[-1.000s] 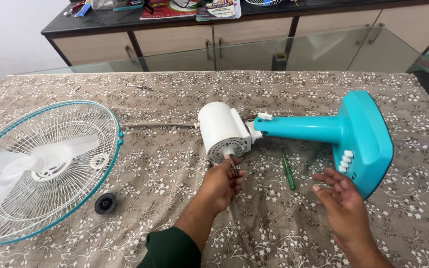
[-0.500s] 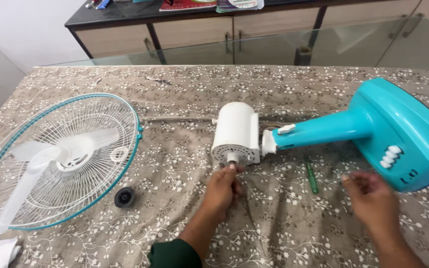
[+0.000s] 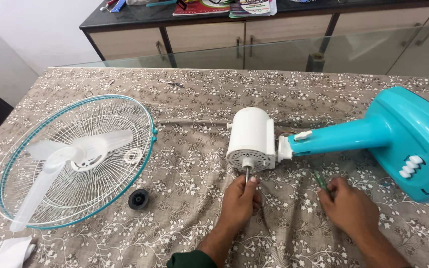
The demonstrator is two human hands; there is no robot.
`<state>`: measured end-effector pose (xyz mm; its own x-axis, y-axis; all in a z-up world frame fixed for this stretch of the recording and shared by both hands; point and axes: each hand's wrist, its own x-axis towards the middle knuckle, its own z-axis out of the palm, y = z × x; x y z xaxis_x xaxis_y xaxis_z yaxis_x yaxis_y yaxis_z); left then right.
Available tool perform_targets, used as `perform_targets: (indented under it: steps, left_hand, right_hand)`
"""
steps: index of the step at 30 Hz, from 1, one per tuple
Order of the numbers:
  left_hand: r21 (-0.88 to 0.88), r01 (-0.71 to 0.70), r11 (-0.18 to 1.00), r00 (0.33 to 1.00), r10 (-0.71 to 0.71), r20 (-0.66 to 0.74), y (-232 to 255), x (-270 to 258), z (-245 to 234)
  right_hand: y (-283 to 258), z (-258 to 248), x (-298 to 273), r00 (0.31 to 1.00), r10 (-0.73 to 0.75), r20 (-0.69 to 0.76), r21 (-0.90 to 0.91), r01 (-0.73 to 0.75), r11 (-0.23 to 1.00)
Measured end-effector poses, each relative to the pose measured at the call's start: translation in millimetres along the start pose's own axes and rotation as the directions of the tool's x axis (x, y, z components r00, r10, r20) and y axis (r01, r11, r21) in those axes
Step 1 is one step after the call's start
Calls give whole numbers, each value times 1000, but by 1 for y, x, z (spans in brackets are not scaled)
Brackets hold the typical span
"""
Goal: The person disassembles a table fan by removing the front grille, fan blades, and motor housing using a screwdriver. Components are placed on the table as they are removed.
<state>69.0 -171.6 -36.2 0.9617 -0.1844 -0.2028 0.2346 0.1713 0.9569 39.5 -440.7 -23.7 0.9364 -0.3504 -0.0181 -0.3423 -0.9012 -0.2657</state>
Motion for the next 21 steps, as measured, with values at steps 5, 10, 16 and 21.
perform_targets:
  steps: [5, 10, 16, 21]
  left_hand:
    - [262, 120, 958, 993, -111, -48, 15, -11, 1]
    - [498, 160, 852, 980, -77, -183, 30, -27, 0]
    - [788, -104, 606, 907, 383, -175, 54, -26, -5]
    - [904, -418, 87, 664, 709, 238, 84, 5, 7]
  right_hand:
    - [-9, -7, -17, 966, -73, 248, -10, 78, 997]
    - [-33, -20, -32, 914, -185, 361, -52, 217, 975]
    - [-50, -52, 8, 939, -263, -221, 140, 298, 944]
    - [-77, -66, 48, 777, -466, -423, -7, 512, 859]
